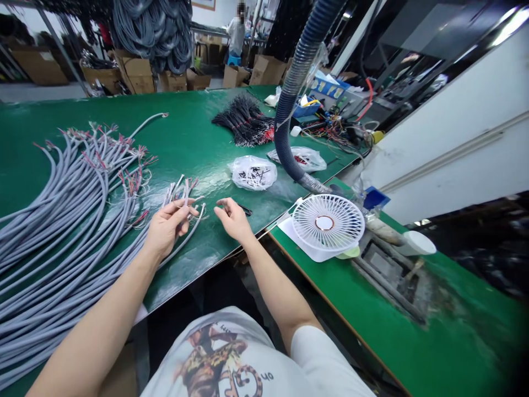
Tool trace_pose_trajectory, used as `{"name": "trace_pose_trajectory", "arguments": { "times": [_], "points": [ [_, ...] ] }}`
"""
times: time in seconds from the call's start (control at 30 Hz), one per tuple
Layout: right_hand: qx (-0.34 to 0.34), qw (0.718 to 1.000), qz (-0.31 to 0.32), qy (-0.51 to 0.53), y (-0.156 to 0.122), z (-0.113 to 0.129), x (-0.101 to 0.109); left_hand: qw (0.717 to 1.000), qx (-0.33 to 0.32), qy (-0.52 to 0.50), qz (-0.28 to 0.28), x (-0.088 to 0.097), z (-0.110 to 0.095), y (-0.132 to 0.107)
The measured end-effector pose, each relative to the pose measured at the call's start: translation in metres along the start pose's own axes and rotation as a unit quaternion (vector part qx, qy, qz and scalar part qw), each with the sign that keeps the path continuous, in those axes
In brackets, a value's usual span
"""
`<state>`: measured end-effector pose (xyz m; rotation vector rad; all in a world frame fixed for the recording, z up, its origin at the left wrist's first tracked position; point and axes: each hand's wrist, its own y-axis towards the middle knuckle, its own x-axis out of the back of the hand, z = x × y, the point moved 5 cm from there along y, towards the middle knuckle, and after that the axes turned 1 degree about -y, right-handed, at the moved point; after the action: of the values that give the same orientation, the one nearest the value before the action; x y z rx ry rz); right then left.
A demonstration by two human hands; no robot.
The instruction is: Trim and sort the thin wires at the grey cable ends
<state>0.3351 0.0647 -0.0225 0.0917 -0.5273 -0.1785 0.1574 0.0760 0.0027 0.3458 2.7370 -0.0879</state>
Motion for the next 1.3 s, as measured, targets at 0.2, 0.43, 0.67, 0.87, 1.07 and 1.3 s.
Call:
{"name": "trace_pose_trajectory", "arguments": {
  "times": [0.2, 0.43, 0.67, 0.87, 1.07, 1.3],
  "points": [
    [0.067, 0.989, -0.008, -0.130, 0.010, -0.017, -0.011, 1.000, -0.005, -0.014, 0.002, 0.002, -0.005, -0.002],
    [0.024, 0.937, -0.006, -0.349, 0.026, -0.021, 0.042, 0.998, -0.002, -0.046, 0.031, -0.004, -0.008, -0.005],
    [-0.018, 0.910, 0.044, -0.413, 0.035, -0.035, 0.044, 0.998, 0.016, -0.039, 0.043, -0.010, -0.005, -0.010],
    [-0.016, 0.942, -0.011, -0.335, 0.029, -0.037, 0.056, 0.997, 0.034, -0.039, 0.055, -0.014, -0.005, -0.013],
    [0.018, 0.994, -0.034, 0.098, -0.006, -0.004, 0.064, 0.996, 0.042, 0.001, 0.075, -0.017, -0.003, -0.018],
    [-0.001, 0.970, 0.025, 0.243, -0.053, 0.047, 0.050, 0.978, 0.049, 0.156, 0.130, -0.033, -0.003, -0.034]
  ]
}}
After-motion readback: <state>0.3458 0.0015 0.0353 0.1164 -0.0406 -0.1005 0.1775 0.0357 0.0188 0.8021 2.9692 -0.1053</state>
